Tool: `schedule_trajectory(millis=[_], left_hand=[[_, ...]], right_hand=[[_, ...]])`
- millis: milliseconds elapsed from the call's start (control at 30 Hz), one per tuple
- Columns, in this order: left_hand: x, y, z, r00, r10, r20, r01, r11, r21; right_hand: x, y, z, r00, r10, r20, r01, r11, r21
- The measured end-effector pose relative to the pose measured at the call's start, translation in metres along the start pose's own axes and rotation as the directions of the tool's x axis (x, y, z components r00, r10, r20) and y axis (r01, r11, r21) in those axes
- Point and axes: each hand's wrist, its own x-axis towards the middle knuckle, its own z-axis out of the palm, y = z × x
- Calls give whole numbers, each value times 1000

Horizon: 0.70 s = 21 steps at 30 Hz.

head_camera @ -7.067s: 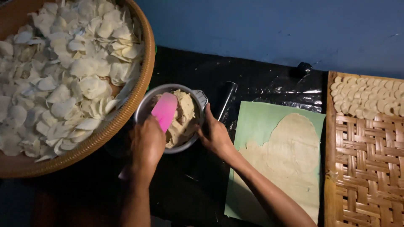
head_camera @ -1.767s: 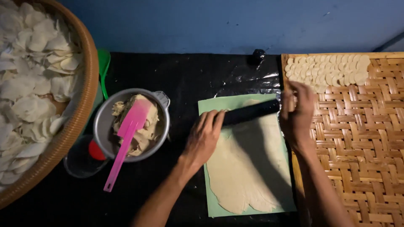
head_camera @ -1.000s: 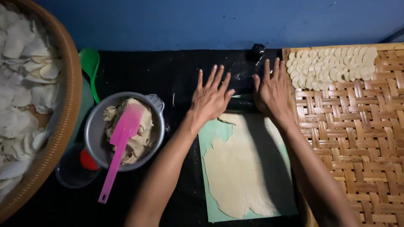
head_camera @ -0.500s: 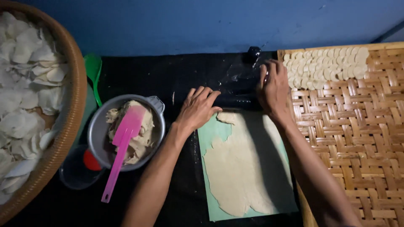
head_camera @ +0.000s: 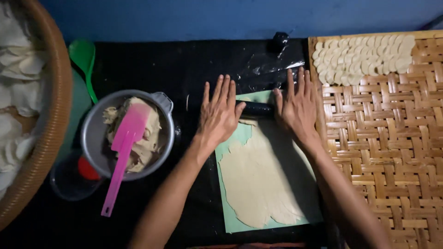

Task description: The recorder spreads a portion of dough onto a plastic sheet using a pink spatula and then uses a rolling pin to flatten it thinly.

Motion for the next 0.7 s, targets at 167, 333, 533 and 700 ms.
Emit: schedule_trajectory(millis=[167, 333, 533, 700], left_hand=[[-24, 14, -14, 998, -35, 49, 37, 999, -40], [-55, 26, -24, 998, -42, 52, 47, 995, -88], [-74, 38, -37, 999, -18, 37, 19, 999, -27], [-32, 24, -25, 990, -76, 123, 85, 994, -72]], right_hand=[[-30, -1, 0, 998, -25, 52, 29, 997, -77], [-62, -14, -17, 993, -53, 110, 63, 994, -87], [-92, -20, -30, 986, -81, 145, 93, 993, -78], [-63, 2, -10, 984, -16, 179, 25, 999, -43]])
